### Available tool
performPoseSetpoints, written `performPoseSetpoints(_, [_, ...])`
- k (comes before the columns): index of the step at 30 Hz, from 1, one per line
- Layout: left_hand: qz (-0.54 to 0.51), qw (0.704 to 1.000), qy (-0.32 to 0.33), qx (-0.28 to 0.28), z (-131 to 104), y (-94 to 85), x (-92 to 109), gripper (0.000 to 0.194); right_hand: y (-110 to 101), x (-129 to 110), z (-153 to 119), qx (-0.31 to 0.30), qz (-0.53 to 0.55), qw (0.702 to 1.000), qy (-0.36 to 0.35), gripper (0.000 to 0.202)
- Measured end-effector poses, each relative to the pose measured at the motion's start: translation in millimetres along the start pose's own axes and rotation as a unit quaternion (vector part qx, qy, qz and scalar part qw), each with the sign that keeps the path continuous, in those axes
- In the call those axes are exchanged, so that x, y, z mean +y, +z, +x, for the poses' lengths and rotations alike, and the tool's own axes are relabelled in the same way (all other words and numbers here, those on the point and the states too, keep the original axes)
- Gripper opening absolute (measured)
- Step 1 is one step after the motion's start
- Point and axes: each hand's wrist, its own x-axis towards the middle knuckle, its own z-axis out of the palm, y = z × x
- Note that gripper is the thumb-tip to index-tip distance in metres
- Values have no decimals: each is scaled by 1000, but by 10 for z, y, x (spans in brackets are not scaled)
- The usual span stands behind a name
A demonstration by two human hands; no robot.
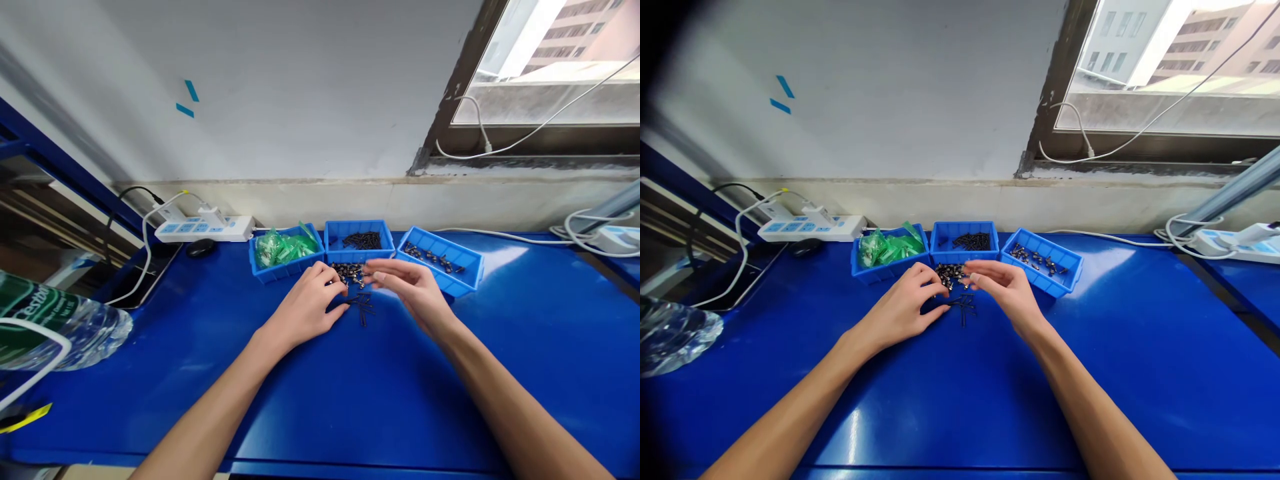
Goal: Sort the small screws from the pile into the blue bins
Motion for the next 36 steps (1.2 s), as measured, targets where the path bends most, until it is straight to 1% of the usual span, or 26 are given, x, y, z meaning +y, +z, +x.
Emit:
performPoseSetpoints(2, [11, 1000, 2, -20, -2, 15, -3, 2, -10, 35, 8, 32, 28, 999, -26, 46])
performPoseSetpoints(3, [16, 1000, 4, -26, -2, 23, -5, 5, -13, 54, 10, 42, 31, 998, -33, 52])
performPoseSetpoints(5, [23, 999, 8, -34, -1, 34, -12, 10, -15, 83, 8, 49, 24, 998, -36, 56])
performPoseSetpoints(7, [27, 999, 10, -39, 0, 36, -21, 11, -13, 95, 1, 47, 12, 998, -32, 53])
performPoseSetpoints(11, [23, 999, 17, -41, 4, 24, -34, 11, -4, 68, -6, 29, -13, 999, -35, 38])
performPoseSetpoints(14, [10, 1000, 26, -8, 12, 10, -38, 11, 4, 31, -4, 0, -39, 999, -37, 31])
performPoseSetpoints(18, [22, 996, 56, 72, 22, -6, -36, 9, 33, 2, -26, -54, -102, 993, -31, 27])
performPoseSetpoints(20, [36, 992, 69, 102, 24, -13, -31, 10, 53, 6, -40, -74, -117, 990, -29, 26])
performPoseSetpoints(25, [55, 985, 94, 133, 27, -26, -16, 12, 70, 28, -33, -91, -61, 994, 6, 31])
performPoseSetpoints(27, [52, 984, 97, 141, 26, -22, -15, 13, 59, 24, -20, -85, -46, 995, 17, 33])
performPoseSetpoints(29, [49, 985, 90, 136, 20, -3, -16, 11, 46, 16, -13, -71, -43, 996, 19, 33])
performPoseSetpoints(32, [64, 992, 58, 92, 8, 59, -18, 8, 34, 11, -21, -23, -13, 1000, 1, 33])
performPoseSetpoints(34, [94, 993, 31, 59, 3, 115, -18, 10, 30, 25, -29, 16, 28, 999, -29, 46])
performPoseSetpoints(36, [122, 992, 12, 42, 0, 166, -17, 8, 21, 59, -24, 43, 43, 996, -59, 63])
